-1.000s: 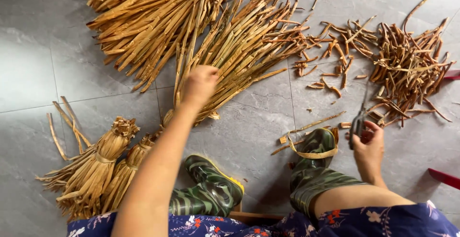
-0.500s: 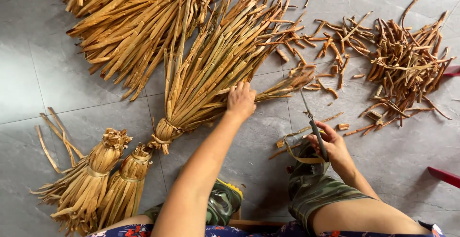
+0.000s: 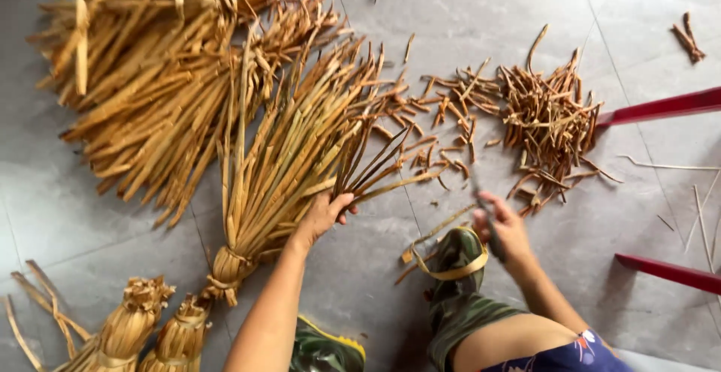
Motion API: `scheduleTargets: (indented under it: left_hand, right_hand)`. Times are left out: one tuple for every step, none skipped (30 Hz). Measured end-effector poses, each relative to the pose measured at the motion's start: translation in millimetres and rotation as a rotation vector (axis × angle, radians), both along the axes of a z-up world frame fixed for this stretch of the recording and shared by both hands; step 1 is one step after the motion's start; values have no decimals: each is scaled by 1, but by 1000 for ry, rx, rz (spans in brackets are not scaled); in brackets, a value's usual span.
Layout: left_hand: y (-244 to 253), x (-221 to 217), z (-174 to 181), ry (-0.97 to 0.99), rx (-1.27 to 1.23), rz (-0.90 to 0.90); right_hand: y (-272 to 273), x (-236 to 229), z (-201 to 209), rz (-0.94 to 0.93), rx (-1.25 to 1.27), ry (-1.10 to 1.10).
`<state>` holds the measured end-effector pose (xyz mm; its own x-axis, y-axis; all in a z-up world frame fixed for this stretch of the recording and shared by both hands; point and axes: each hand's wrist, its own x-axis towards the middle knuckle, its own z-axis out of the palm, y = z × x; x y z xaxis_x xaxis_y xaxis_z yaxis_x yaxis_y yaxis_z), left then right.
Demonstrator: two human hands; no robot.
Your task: Bundling and trimming dried plant stalks using scissors and thin plant strips for binding.
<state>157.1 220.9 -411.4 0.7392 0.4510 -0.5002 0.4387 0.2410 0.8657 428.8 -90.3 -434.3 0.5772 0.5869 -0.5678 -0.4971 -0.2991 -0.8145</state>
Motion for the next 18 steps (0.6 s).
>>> scheduleTargets:
  left_hand:
    - [0,-1,4,34,-26,52]
    - [2,-2,9,36,-20,57]
    - [4,-4,12,22,-15,124]
    - [0,-9,14,17,-22,193]
    - [-2,-8,19,27,-28,200]
    - [-4,-10,26,-29,-35,263]
    - [-4,-13,32,-85,-40,327]
    - [-1,-14,27,-77,-32,346]
    - [1,-14,21,-126,-53,380]
    - [-1,-18,14,-168,-81,415]
    - [-3,-23,15,-152,-80,436]
    - [-4,-24,14,-157,-119,451]
    - [-5,-25,14,-162,-159,467]
    - [-4,-25,16,-160,-155,474]
    - [-3,-24,19,-165,-182,488]
    - [-1,-22,21,-170,-210,496]
    - [0,-22,22,-169,-206,497]
    - [1,-22,24,-164,-213,496]
  right_hand:
    - [4,13,9,-116,3,26]
    - [-2,36,23,-112,8,28]
    - [-7,57,35,-285,262,-49]
    - [-17,77,48,-454,506,-120]
    - [-49,104,31,-450,497,-110]
    - [-75,132,13,-469,578,-239]
    - [-99,160,-6,-486,666,-364]
    - [-108,178,-9,-472,672,-347]
    - [-112,194,-14,-418,586,-365]
    - [-118,201,-20,-361,493,-378]
    - [-53,173,30,-303,403,-390]
    - [-1,114,81,-246,311,-408]
    - [30,39,137,-188,221,-426]
    - [38,20,120,-183,226,-421]
    - [45,2,105,62,163,-365]
    - [51,-16,90,300,100,-309]
    - [61,-30,83,300,105,-307]
    - [71,-43,77,438,88,-188]
